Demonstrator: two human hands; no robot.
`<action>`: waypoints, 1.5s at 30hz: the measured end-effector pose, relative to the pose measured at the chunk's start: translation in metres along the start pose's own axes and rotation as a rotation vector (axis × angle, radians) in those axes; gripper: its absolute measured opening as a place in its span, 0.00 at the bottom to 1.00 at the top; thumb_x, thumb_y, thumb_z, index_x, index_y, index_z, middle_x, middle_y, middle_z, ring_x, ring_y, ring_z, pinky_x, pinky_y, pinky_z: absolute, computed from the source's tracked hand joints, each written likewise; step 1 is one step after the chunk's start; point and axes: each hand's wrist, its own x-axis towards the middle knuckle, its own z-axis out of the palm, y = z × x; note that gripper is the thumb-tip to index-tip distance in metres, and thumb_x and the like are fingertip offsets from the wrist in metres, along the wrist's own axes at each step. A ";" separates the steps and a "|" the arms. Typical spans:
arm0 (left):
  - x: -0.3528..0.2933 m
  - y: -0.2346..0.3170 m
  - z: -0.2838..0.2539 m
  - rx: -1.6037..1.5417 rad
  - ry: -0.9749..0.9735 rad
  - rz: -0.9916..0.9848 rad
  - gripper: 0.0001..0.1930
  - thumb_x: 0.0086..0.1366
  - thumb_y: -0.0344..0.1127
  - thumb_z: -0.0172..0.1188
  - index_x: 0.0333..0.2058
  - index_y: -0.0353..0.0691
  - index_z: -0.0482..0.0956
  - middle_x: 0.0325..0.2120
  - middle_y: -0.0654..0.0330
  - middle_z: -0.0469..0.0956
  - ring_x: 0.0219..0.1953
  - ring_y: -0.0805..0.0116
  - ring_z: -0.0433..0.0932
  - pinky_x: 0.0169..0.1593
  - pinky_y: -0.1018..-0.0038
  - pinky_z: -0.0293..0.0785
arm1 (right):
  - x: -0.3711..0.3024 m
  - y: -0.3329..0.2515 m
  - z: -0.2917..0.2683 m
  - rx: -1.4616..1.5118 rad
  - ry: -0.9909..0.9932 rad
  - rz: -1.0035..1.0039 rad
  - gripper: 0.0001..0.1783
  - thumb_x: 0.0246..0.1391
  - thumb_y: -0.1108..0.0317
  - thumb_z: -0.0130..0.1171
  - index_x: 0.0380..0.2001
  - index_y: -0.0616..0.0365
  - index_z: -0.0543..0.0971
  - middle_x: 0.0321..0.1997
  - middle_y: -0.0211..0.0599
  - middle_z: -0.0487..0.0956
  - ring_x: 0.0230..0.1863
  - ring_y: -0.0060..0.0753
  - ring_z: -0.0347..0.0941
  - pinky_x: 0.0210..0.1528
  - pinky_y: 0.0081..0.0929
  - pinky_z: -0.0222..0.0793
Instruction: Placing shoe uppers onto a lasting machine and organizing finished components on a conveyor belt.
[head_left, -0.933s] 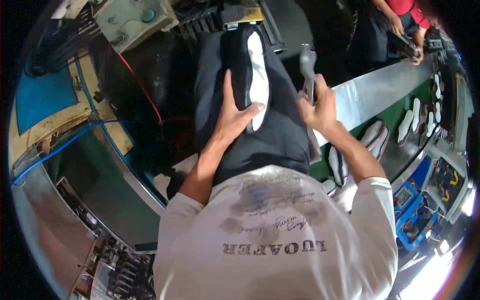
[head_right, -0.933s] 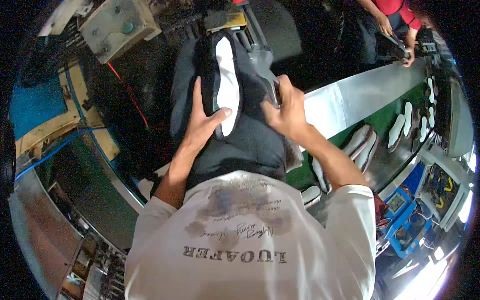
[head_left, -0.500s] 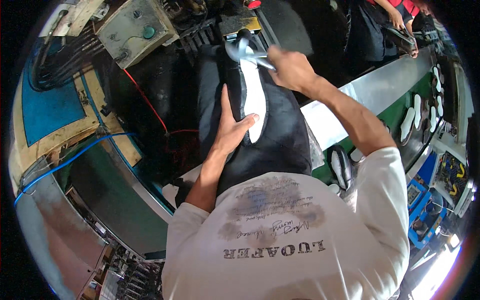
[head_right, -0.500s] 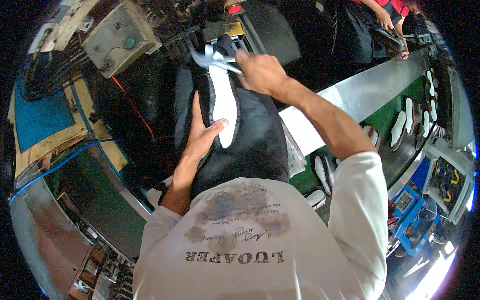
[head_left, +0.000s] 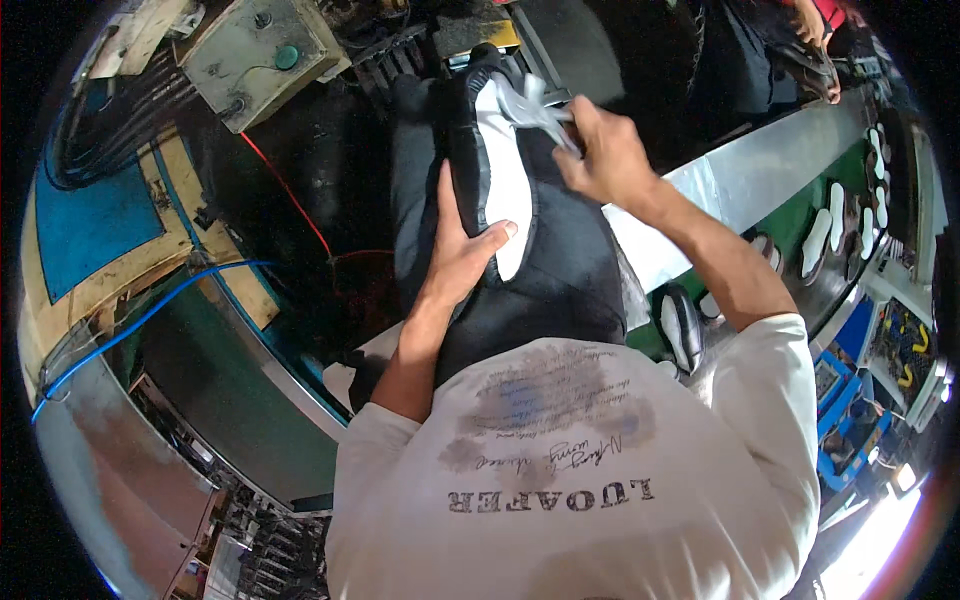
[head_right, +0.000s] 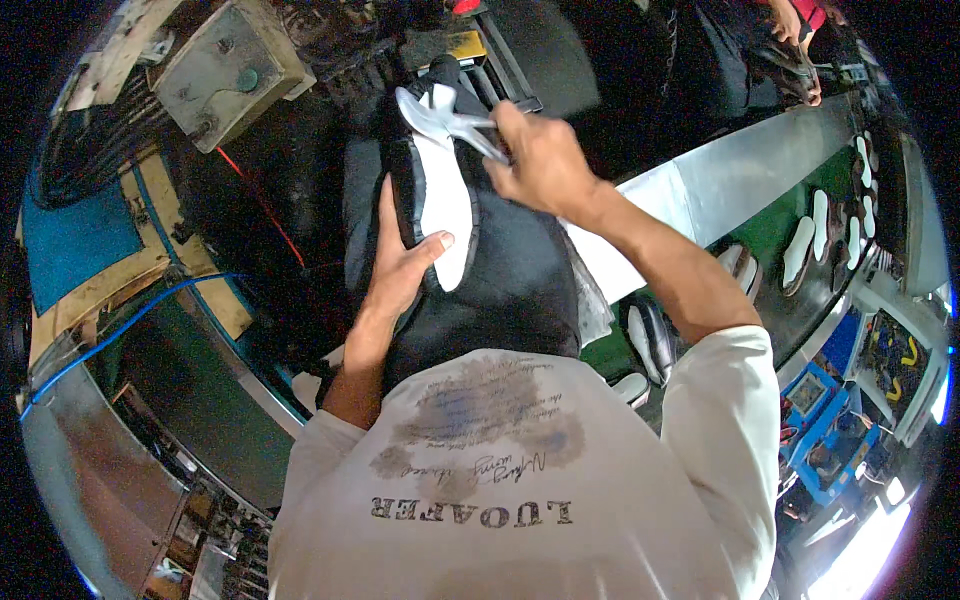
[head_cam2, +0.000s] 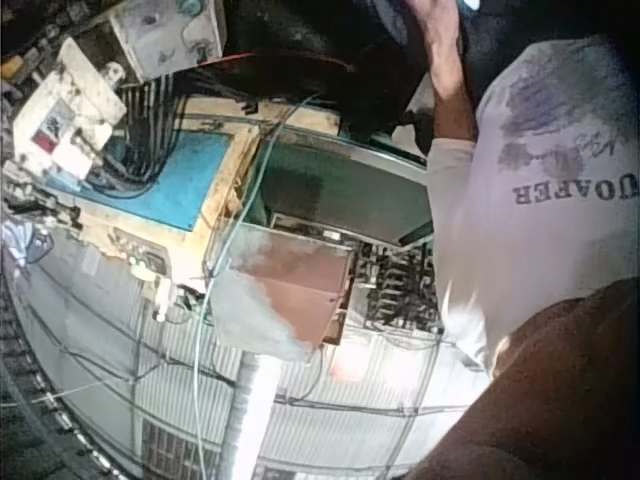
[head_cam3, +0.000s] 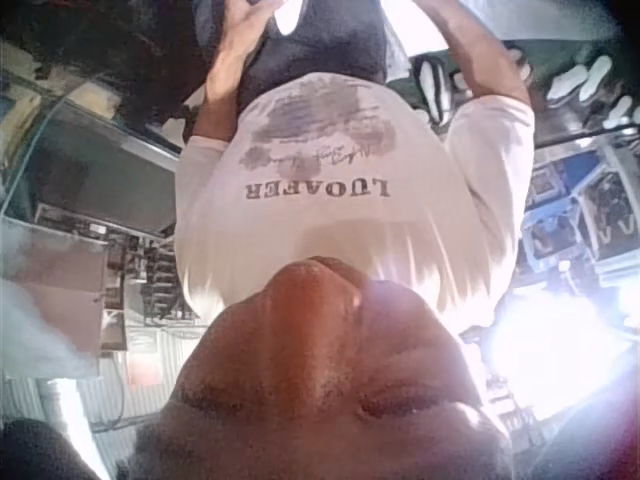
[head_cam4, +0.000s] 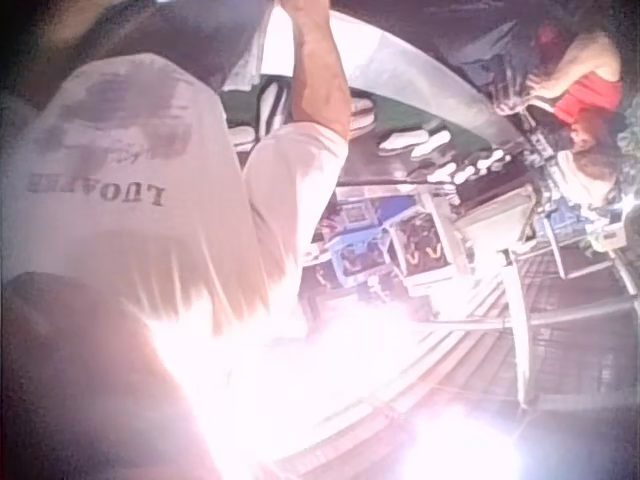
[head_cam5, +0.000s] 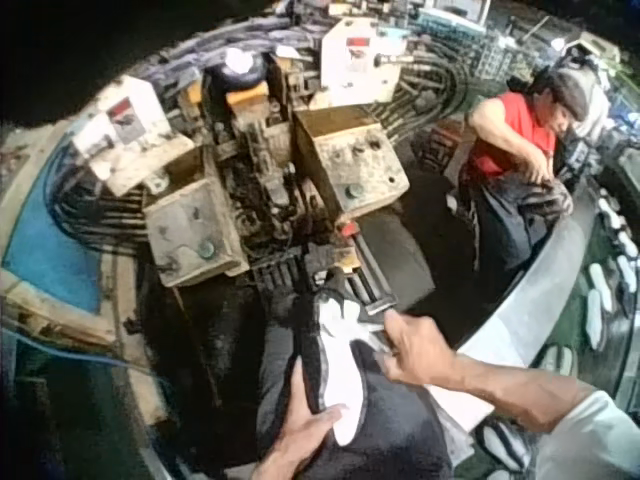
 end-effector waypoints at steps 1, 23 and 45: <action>0.002 0.002 0.003 0.000 -0.009 0.001 0.58 0.63 0.25 0.72 0.81 0.35 0.37 0.75 0.43 0.58 0.73 0.54 0.65 0.72 0.65 0.67 | -0.006 0.002 0.011 0.030 -0.019 0.037 0.17 0.55 0.67 0.67 0.43 0.60 0.71 0.34 0.55 0.85 0.39 0.64 0.84 0.42 0.58 0.80; -0.037 0.033 0.005 0.578 0.203 0.271 0.59 0.60 0.27 0.74 0.82 0.39 0.42 0.68 0.32 0.63 0.68 0.35 0.68 0.70 0.53 0.69 | -0.090 -0.010 0.018 0.175 -0.036 0.367 0.13 0.54 0.70 0.65 0.40 0.63 0.75 0.29 0.54 0.80 0.31 0.55 0.80 0.38 0.44 0.76; -0.241 0.003 -0.540 0.779 1.309 -0.088 0.32 0.68 0.31 0.66 0.67 0.22 0.71 0.60 0.41 0.82 0.59 0.52 0.82 0.65 0.62 0.75 | -0.080 -0.041 0.076 0.366 0.072 0.468 0.22 0.53 0.70 0.69 0.51 0.65 0.78 0.34 0.64 0.84 0.39 0.69 0.85 0.42 0.53 0.79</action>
